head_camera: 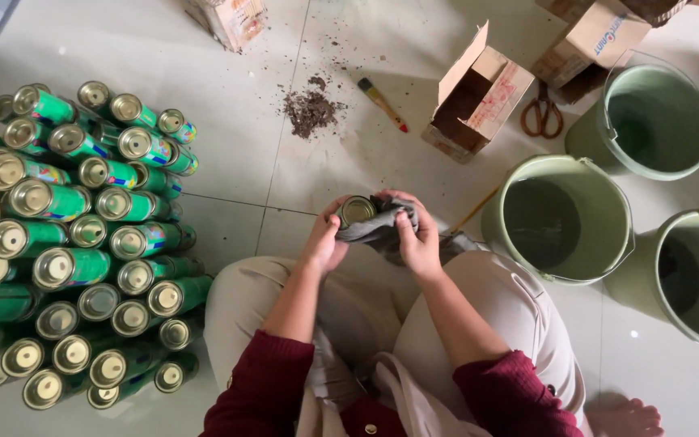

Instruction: The person sits on the floor and wipes the tops and sides of green metal cans with a cloth. They handle the cans one at a time, wiping them thoroughly before placing them back into a large stack. The person also rinses the cloth in a bucket of water during the process.

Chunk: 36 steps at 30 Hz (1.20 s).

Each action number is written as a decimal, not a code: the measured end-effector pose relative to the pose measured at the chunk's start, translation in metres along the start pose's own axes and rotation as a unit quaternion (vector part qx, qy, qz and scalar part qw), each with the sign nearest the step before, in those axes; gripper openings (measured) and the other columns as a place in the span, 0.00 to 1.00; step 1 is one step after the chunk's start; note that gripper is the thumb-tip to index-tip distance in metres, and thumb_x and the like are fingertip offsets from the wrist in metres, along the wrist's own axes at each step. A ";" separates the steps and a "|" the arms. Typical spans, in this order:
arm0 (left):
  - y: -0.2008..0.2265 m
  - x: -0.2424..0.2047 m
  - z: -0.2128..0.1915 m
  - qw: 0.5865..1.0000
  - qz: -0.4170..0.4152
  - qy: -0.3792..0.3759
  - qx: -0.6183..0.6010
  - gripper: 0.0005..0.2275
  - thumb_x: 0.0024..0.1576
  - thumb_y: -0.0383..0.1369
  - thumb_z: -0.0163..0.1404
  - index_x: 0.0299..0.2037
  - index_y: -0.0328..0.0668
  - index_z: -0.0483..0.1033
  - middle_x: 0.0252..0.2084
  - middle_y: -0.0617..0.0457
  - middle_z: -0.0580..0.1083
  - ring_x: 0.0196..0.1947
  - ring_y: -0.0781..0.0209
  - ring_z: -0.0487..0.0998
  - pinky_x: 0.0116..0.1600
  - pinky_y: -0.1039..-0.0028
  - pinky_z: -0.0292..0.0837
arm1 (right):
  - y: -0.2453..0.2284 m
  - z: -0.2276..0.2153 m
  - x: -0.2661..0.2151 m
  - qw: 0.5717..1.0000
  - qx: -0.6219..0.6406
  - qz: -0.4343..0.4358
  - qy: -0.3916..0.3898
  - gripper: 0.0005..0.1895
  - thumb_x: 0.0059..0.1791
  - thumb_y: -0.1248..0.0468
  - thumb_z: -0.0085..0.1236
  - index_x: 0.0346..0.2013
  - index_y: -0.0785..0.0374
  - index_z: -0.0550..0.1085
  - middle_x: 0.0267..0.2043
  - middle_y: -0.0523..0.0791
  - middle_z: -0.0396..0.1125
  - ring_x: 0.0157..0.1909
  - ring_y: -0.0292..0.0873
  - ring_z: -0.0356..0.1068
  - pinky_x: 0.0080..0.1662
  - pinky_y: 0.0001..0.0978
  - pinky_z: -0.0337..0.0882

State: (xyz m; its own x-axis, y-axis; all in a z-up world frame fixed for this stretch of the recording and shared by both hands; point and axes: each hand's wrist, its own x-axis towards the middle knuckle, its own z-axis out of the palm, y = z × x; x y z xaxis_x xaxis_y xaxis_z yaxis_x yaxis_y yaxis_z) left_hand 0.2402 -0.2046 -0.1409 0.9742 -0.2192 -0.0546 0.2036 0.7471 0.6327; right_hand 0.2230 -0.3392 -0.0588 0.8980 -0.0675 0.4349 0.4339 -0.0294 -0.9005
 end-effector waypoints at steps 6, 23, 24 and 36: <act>-0.016 0.002 -0.020 0.998 -0.048 -0.043 -0.024 0.28 0.47 0.47 0.48 0.51 0.35 0.60 0.47 0.41 0.67 0.49 0.54 0.67 0.52 0.60 0.62 | -0.018 0.010 0.006 0.997 -0.021 -0.071 -0.037 0.24 0.50 0.58 0.30 0.53 0.74 0.56 0.57 0.58 0.52 0.59 0.55 0.50 0.57 0.48 0.50; 0.039 -0.010 0.031 0.803 0.378 -0.013 0.460 0.06 0.53 0.30 0.40 0.32 0.34 0.68 0.30 0.48 0.70 0.32 0.51 0.72 0.42 0.67 0.66 | 0.005 0.021 -0.018 0.813 0.170 0.555 0.048 0.11 0.42 0.66 0.50 0.32 0.73 0.70 0.24 0.55 0.64 0.24 0.48 0.65 0.29 0.43 0.68; 0.041 -0.009 0.034 0.799 0.410 -0.029 0.439 0.09 0.53 0.32 0.38 0.31 0.32 0.67 0.30 0.46 0.70 0.32 0.49 0.73 0.42 0.66 0.67 | 0.007 0.017 -0.019 0.749 0.272 0.602 0.054 0.12 0.40 0.68 0.54 0.35 0.73 0.69 0.27 0.56 0.66 0.27 0.52 0.69 0.29 0.45 0.70; 0.051 0.002 0.069 0.962 -0.212 0.151 -0.083 0.27 0.55 0.49 0.22 0.44 0.36 0.70 0.35 0.49 0.74 0.33 0.58 0.75 0.32 0.73 0.71 | -0.028 0.012 0.009 0.923 0.154 0.352 -0.003 0.13 0.45 0.55 0.46 0.28 0.62 0.69 0.23 0.45 0.63 0.29 0.37 0.66 0.27 0.27 0.66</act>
State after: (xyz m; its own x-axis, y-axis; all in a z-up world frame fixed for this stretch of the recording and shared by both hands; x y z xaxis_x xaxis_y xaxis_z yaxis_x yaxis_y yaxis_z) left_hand 0.2456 -0.2097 -0.0553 0.7785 -0.3526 -0.5192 0.5776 0.7262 0.3729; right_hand 0.2202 -0.3271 -0.0300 0.9656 0.0441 -0.2564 -0.2574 0.3054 -0.9168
